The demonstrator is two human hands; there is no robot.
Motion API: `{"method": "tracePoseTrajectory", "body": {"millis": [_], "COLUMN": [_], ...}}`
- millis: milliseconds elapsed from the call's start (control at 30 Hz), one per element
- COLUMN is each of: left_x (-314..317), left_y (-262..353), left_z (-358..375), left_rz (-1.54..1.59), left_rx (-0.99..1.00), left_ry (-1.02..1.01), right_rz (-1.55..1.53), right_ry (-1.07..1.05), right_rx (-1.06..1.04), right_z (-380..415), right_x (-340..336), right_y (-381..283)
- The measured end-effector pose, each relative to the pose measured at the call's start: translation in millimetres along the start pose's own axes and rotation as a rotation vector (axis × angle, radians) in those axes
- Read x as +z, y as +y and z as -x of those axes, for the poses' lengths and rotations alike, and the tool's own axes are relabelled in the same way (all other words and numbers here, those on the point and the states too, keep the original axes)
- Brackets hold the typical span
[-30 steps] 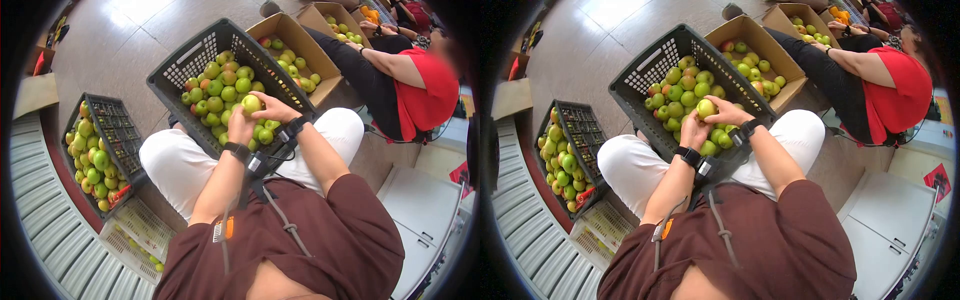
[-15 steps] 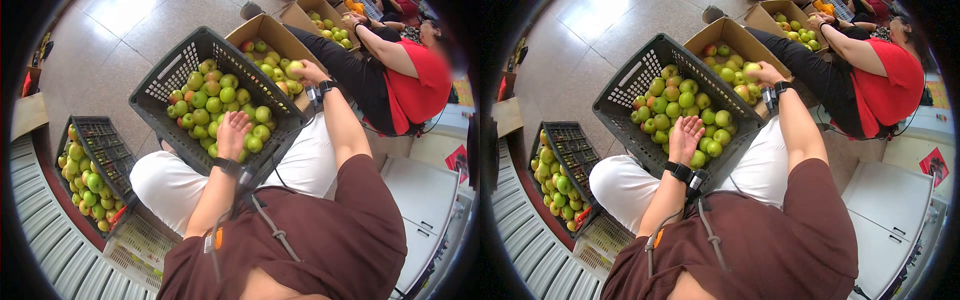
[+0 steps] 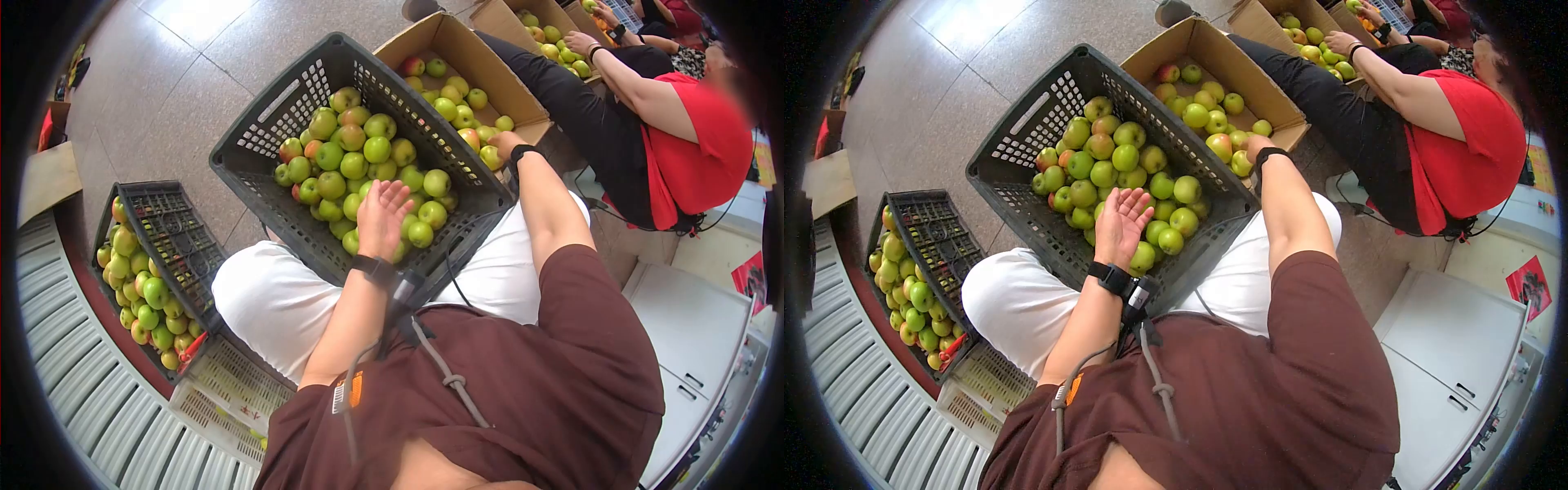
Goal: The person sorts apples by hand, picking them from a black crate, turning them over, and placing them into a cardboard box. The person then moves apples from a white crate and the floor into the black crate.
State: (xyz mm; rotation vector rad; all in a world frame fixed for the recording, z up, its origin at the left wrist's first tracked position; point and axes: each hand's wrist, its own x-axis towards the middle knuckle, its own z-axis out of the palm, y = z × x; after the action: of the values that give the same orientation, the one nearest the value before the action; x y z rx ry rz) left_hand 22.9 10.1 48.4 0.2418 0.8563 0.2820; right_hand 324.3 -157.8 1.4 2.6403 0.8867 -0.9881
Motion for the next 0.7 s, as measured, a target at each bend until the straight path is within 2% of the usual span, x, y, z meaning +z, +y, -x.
{"method": "tracePoseTrajectory", "body": {"millis": [67,100,133,167,200,233,300,367,433,500,567,633,667,700], "left_x": [-2,-5,-8,-10,-10,-11,-12,-16,-23,-31,-32,-34,-36,-36], "left_y": [-2,-3,-5,-5,-6,-7,-8,-8,-9,-9,-7,-5,-4,-3], "left_z": [-2,-3,-4,-4,-4,-5,-8,-10,-12,-16,-15,-14,-15,-15], "left_rz": [-0.017,-0.029,-0.039,-0.057,-0.076,-0.095,-0.146,-0.197,-0.251,-0.299,-0.343,-0.354,-0.345,-0.336], "left_rx": [0.008,0.015,0.025,0.038,0.053,0.069,0.094,0.116,0.129,0.142,0.165,0.195,0.212,0.228], "left_ry": [0.009,0.011,0.018,0.047,0.077,0.106,0.184,0.240,0.252,0.268,0.318,0.349,0.352,0.354], "right_rz": [-0.128,-0.324,-0.263,-0.658,-0.905,-1.099,-1.279,-1.160,-0.908,-0.470,-0.009,0.204,0.307,0.330], "right_ry": [0.129,0.349,0.550,0.333,0.287,0.257,0.087,-0.201,-0.316,-0.338,-0.236,-0.329,-0.475,-0.486], "right_rx": [0.028,-0.110,-0.321,-0.191,-0.184,-0.239,-0.354,-0.422,-0.459,-0.473,-0.550,-0.503,-0.423,-0.444], "right_z": [-6,-16,-31,-7,20,39,85,106,97,79,56,31,48,54], "right_x": [-8,-4,-6,-33,-53,-64,-78,-64,-19,28,78,123,106,112], "right_y": [2,7,13,-16,-43,-64,-110,-136,-153,-167,-174,-177,-194,-199]}}
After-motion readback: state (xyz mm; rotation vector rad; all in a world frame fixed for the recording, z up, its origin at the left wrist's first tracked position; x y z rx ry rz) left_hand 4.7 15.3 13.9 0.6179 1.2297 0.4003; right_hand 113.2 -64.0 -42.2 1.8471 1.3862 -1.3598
